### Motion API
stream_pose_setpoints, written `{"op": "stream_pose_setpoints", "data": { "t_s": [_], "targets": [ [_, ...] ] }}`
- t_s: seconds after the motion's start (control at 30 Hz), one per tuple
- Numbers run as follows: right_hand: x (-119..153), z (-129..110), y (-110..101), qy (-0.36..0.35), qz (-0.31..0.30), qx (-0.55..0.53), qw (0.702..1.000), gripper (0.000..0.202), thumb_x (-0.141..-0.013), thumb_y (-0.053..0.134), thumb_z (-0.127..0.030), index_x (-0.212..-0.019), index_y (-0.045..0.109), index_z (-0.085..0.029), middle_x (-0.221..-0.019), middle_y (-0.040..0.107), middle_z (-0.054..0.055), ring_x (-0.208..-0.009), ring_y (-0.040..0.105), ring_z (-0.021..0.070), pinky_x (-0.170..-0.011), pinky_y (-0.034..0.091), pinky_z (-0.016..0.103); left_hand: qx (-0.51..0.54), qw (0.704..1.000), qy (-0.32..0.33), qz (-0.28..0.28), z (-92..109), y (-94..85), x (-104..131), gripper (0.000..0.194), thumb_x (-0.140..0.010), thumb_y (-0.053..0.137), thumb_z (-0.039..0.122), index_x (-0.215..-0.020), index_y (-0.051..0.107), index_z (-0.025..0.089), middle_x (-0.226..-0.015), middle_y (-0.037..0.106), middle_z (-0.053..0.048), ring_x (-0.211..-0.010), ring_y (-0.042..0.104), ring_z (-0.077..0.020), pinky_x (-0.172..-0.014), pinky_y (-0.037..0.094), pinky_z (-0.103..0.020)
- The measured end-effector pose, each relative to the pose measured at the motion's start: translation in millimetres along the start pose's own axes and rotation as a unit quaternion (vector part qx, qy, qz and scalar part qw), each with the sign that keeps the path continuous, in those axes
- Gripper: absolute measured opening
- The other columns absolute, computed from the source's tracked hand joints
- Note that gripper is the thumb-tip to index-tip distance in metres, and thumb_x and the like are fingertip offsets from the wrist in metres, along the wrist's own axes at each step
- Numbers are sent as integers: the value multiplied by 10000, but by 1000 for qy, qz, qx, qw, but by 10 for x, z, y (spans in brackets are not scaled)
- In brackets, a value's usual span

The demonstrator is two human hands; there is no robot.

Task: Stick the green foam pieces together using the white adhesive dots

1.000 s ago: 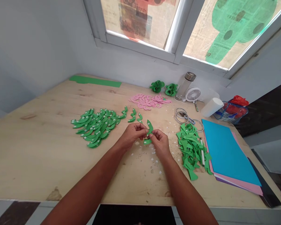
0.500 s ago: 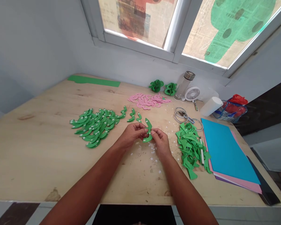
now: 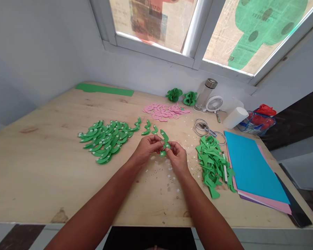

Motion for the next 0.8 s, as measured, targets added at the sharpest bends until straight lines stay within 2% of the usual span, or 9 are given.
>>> {"op": "stream_pose_setpoints", "data": {
  "t_s": [0.37,0.5,0.67,0.8],
  "targets": [
    [8,-69,27,34,-13,-116,993,214,-674,699,-321,-827,628,-189,-679,667,-6,-632,610,144,-646,482,268,32,999,-20,-10,-29,6,0,238,-612,744,306,-651,575,142,-564,584,10,-514,527,-108,-507,419,-230],
    [-6,-50,-13,36,18,-130,991,232,-654,712,-315,-823,624,-183,-698,670,1,-652,606,145,-650,475,267,15,999,-27,-10,-8,24,13,264,-622,740,345,-699,594,139,-596,592,5,-526,534,-110,-503,426,-227],
    [-18,-64,-84,16,77,-129,989,223,-651,705,-294,-823,622,-179,-738,666,-1,-654,576,123,-625,452,237,-23,997,-36,-60,31,67,49,271,-645,729,354,-751,606,137,-630,591,1,-557,548,-113,-514,441,-224],
    [-13,-88,-102,3,91,-131,987,210,-653,698,-276,-820,618,-178,-731,654,-7,-664,562,116,-621,441,227,-49,993,-35,-102,21,93,73,273,-644,736,343,-772,604,141,-657,601,-6,-597,566,-123,-537,451,-229]
  ]
}}
Point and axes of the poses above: each hand's wrist, its own x-axis away from the middle knuckle, its own y-axis out of the palm, z = x × y, the point moved 4 cm from there along -x, towards the middle knuckle
